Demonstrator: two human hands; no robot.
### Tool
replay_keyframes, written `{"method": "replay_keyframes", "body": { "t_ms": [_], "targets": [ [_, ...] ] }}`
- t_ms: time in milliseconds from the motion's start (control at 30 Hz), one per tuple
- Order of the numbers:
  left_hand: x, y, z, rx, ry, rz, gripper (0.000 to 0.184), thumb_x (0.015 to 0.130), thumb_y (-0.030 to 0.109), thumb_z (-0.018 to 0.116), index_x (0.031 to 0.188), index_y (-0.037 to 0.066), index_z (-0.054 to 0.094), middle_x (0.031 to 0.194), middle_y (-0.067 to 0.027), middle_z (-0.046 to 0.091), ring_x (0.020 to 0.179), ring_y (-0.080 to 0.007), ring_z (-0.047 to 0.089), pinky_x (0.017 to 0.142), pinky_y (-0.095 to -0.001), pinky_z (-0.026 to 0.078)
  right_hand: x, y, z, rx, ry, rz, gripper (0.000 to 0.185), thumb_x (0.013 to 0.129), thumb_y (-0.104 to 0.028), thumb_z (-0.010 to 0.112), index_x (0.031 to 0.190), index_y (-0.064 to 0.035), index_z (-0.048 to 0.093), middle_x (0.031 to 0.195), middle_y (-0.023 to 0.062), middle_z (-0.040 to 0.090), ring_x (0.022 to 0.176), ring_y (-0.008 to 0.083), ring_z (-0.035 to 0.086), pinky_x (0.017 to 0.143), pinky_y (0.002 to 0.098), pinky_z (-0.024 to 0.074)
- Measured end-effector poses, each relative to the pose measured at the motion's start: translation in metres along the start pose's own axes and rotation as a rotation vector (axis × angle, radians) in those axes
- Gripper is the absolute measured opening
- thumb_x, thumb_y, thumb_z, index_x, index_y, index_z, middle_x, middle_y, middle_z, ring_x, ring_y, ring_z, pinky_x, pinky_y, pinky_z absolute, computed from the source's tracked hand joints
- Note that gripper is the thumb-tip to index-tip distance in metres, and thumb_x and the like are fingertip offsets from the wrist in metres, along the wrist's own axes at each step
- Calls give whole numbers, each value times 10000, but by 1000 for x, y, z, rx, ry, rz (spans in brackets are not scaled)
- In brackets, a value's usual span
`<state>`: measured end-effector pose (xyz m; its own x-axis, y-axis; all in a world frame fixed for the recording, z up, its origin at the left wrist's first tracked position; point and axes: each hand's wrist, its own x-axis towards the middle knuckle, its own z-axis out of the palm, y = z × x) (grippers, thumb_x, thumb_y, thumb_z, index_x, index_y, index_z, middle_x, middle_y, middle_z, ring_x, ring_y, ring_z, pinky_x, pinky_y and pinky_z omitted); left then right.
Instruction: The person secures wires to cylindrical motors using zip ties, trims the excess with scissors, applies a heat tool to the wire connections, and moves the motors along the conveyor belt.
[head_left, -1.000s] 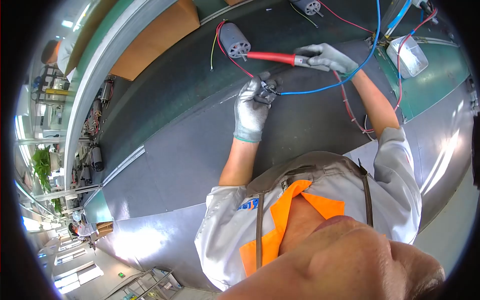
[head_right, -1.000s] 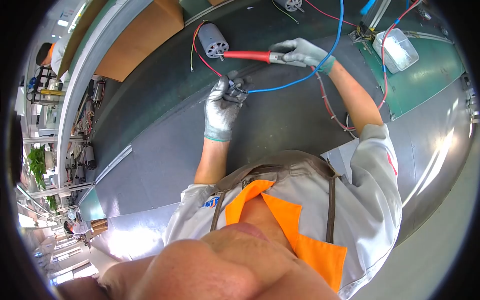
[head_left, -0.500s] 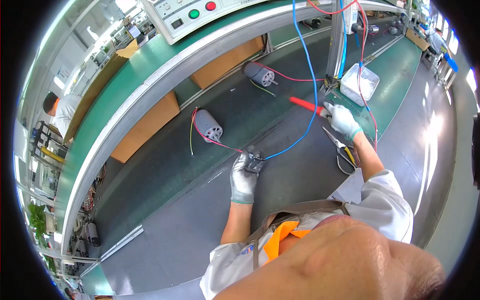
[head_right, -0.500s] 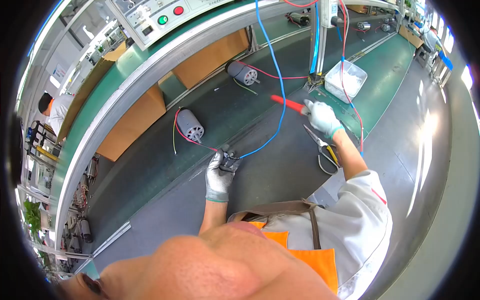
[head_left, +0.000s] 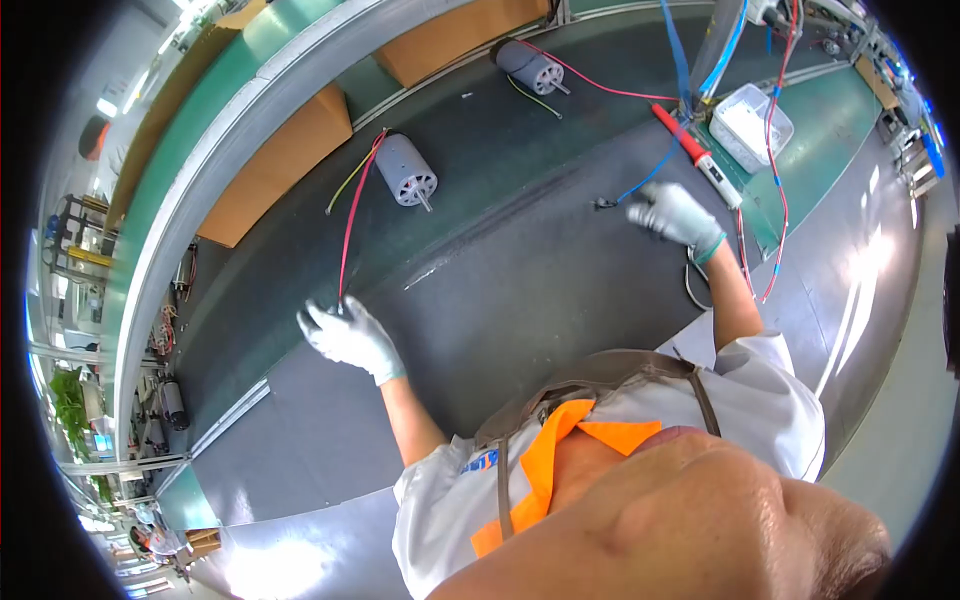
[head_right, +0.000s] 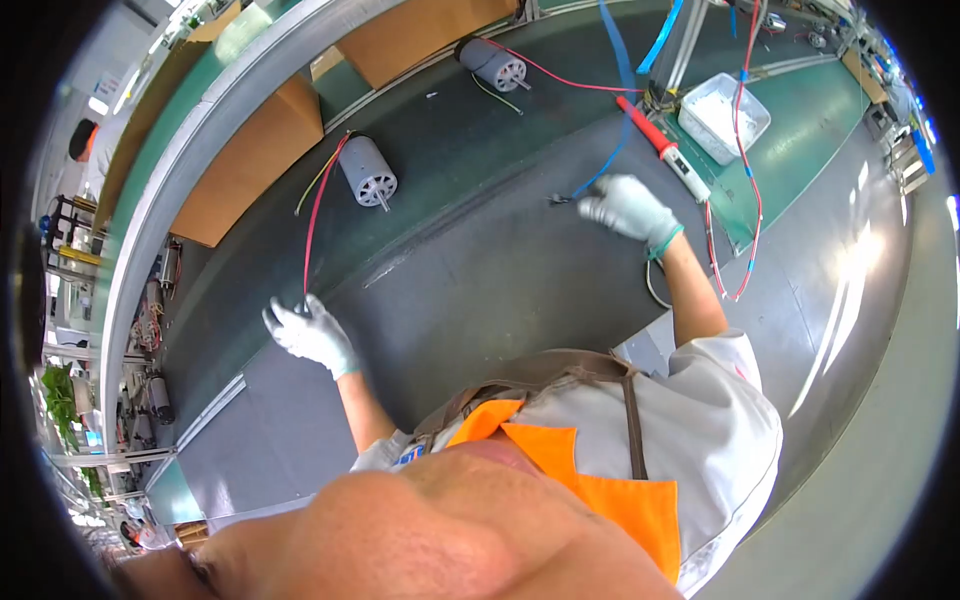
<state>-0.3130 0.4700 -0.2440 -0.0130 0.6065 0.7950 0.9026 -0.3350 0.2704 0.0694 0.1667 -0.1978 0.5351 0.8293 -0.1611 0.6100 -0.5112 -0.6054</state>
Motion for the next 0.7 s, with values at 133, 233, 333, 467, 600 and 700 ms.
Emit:
{"method": "replay_keyframes", "body": {
  "t_ms": [133, 233, 333, 467, 600, 700],
  "targets": [
    [-16, 62, -15, -433, -193, 303, 501, 861, 116, 631, 1336, -3, 524, 1324, -231, 547, 1259, -412, 490, 1063, -506, 383, 48, -29, 18, 15, 66, -429, 433, 923, -321, 632, 1174, 32, 652, 1044, 277, 670, 978, 423, 654, 878, 444, 514],
    [-51, 116, 9, -689, -485, 492, 541, 855, 155, 650, 1361, 25, 508, 1331, -201, 547, 1255, -386, 496, 1069, -495, 377, 144, -42, 6, -238, 504, -296, 542, 898, -232, 614, 1389, -47, 478, 1028, 242, 666, 961, 424, 647, 843, 490, 523],
    [-74, 149, 18, -644, -703, 730, 577, 820, 222, 712, 1342, 71, 518, 1284, -149, 552, 1249, -350, 496, 1068, -503, 376, 250, -17, 5, -615, 445, -172, 651, 909, -177, 567, 1519, -121, 346, 1029, 217, 685, 949, 401, 668, 834, 513, 518],
    [-81, 142, 46, -756, -711, 599, 525, 831, 232, 707, 1313, 98, 546, 1261, -128, 564, 1239, -334, 504, 1066, -498, 371, 318, 7, 18, -449, 386, 46, 730, 917, -116, 498, 1583, -131, 200, 1081, 254, 696, 914, 381, 702, 807, 514, 535],
    [-83, 141, 42, -816, -694, 520, 455, 834, 189, 710, 1265, 107, 590, 1232, -105, 585, 1234, -316, 512, 1060, -474, 366, 345, 60, 52, 630, 229, -17, 834, 891, -317, 636, 1572, -97, 209, 1072, 279, 686, 905, 425, 688, 799, 509, 532],
    [-82, 141, 45, -849, -704, 477, 412, 858, 160, 689, 1254, 88, 602, 1215, -126, 606, 1197, -321, 541, 1029, -456, 400, 311, 4, 86, -108, 549, 30, 829, 880, -318, 623, 1552, -42, 223, 995, 282, 693, 876, 436, 688, 790, 517, 536]
  ]
}}
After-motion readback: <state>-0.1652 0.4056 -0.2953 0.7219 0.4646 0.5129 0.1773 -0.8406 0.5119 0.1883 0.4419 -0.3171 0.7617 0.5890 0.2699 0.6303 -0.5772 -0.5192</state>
